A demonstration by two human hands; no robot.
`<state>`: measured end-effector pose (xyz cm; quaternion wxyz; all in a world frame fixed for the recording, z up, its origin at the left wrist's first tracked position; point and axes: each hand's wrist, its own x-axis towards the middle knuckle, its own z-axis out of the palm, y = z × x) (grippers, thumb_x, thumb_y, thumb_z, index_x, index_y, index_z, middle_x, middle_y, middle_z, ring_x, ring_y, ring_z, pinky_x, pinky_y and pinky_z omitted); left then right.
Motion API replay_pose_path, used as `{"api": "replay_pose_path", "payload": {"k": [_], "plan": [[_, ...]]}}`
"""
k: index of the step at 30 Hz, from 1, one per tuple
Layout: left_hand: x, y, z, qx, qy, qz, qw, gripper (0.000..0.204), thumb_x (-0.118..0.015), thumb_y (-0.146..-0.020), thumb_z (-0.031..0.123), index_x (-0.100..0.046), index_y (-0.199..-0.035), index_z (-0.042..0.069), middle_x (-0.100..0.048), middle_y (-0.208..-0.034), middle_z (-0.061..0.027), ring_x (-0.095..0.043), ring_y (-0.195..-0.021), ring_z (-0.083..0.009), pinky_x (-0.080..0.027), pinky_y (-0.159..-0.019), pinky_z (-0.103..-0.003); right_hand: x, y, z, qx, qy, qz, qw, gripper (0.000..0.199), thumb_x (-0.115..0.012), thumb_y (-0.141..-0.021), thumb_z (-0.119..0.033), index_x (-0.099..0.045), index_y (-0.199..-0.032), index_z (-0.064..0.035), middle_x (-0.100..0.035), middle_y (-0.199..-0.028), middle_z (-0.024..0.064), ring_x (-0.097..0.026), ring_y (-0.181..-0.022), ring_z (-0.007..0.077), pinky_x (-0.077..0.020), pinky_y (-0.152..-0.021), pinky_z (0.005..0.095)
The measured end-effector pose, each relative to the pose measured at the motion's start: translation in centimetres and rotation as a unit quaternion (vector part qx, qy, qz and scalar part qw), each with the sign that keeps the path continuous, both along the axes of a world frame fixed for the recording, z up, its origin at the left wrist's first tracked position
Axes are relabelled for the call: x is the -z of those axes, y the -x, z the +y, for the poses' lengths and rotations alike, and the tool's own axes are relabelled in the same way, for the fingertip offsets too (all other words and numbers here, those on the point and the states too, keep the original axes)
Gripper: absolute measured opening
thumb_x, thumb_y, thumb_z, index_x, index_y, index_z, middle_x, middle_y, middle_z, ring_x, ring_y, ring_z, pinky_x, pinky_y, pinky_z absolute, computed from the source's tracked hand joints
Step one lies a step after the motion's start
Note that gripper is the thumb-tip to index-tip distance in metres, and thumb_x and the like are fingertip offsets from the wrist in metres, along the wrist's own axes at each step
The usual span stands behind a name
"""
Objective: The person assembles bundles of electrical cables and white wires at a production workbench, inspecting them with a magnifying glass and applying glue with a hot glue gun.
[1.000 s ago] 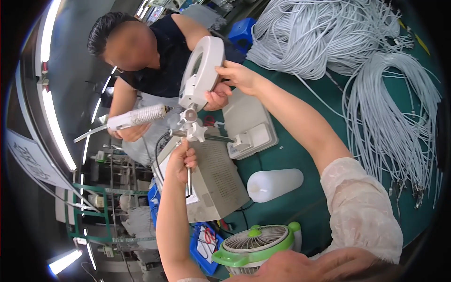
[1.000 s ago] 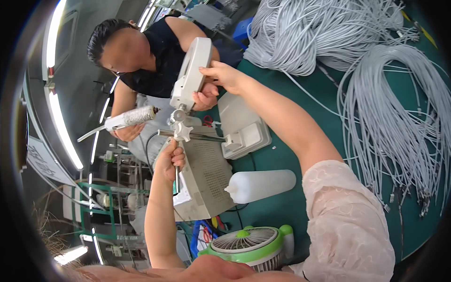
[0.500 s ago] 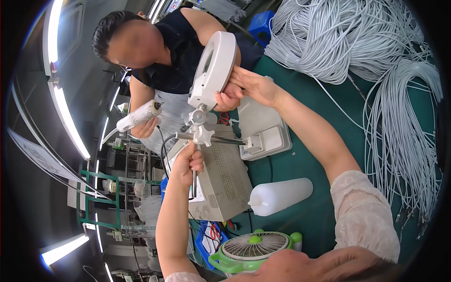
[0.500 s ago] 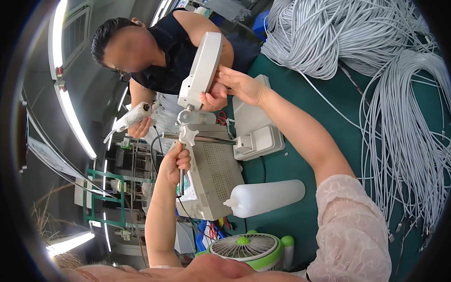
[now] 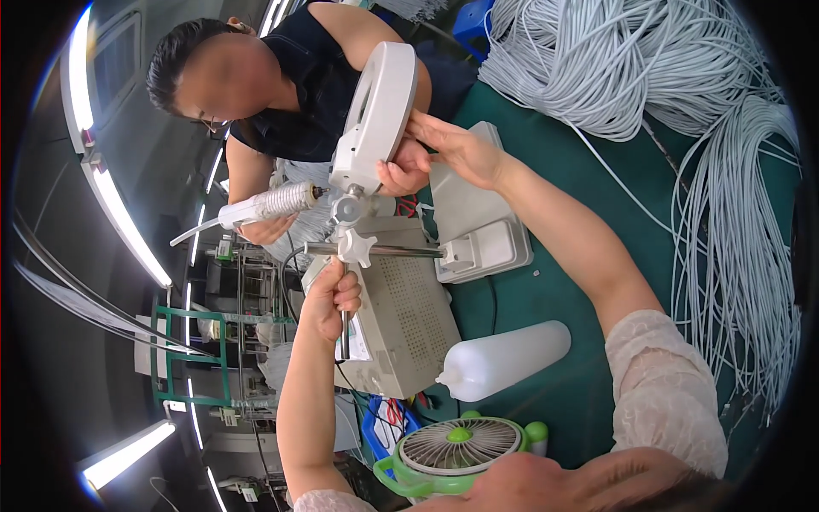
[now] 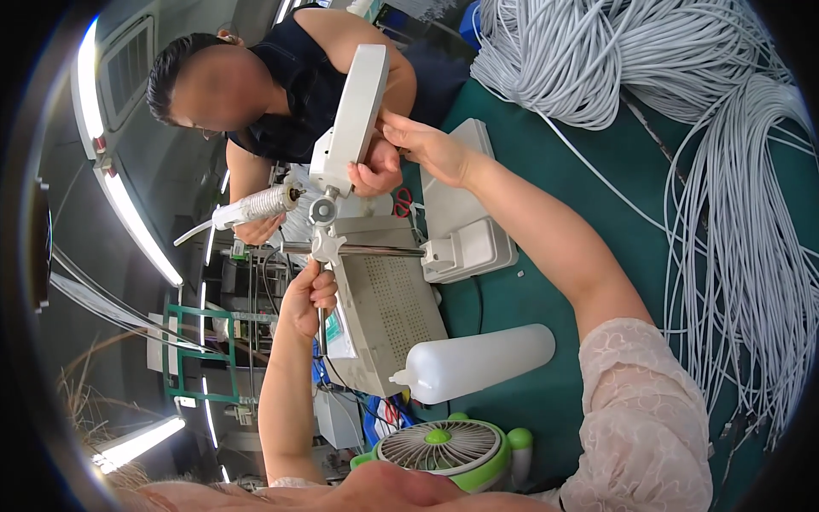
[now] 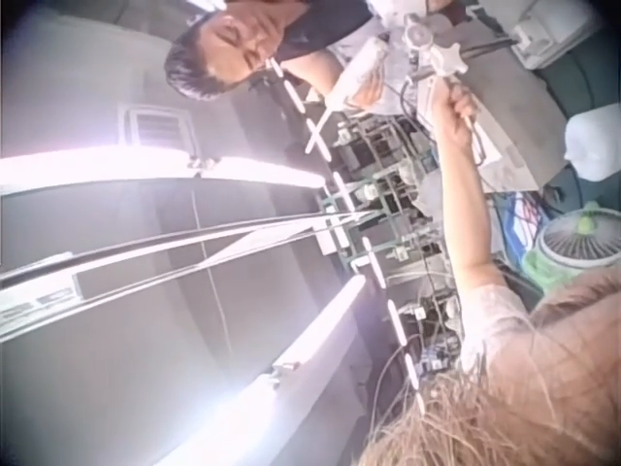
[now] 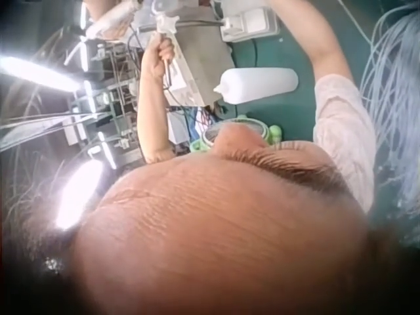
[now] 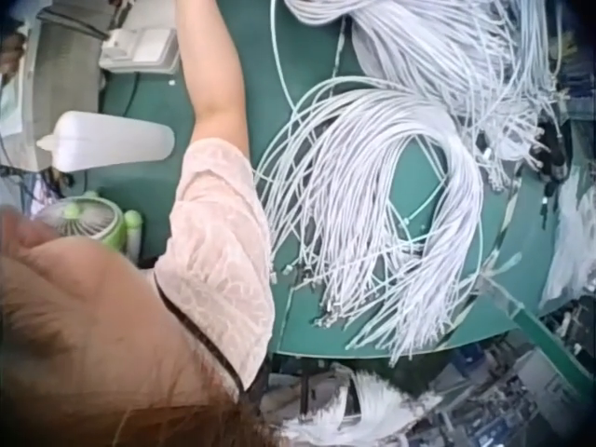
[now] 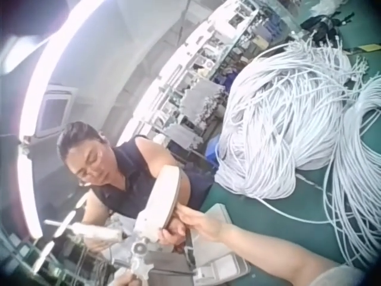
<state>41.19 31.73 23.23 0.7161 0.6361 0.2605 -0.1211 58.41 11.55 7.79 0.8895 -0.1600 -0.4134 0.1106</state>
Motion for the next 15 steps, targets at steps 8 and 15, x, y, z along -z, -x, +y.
{"api": "replay_pose_path", "payload": {"k": [8, 15], "plan": [[0.03, 0.15, -0.01, 0.002, 0.001, -0.001, 1.0, 0.013, -0.048, -0.088, 0.025, -0.047, -0.088, 0.012, -0.036, -0.06, 0.0035, -0.03, -0.047, -0.0044, -0.025, -0.041, -0.017, 0.23, -0.05, 0.06, -0.025, -0.037, -0.024, 0.999, 0.068, -0.04, -0.087, -0.041, -0.011, -0.137, -0.0052, -0.026, -0.137, 0.0065, -0.022, -0.126, 0.0167, -0.0158, -0.103, 0.0327], [0.06, -0.01, 0.2, 0.013, -0.002, -0.004, 1.0, 0.013, -0.047, -0.088, 0.025, -0.047, -0.088, 0.012, -0.036, -0.06, 0.0039, -0.029, -0.047, -0.0041, -0.025, -0.041, -0.017, 0.16, -0.3, -0.09, -0.021, -0.028, -0.043, 0.998, 0.069, -0.039, -0.087, -0.041, -0.01, -0.136, -0.0022, -0.024, -0.139, 0.009, -0.02, -0.129, 0.0181, -0.0147, -0.104, 0.0329]]}}
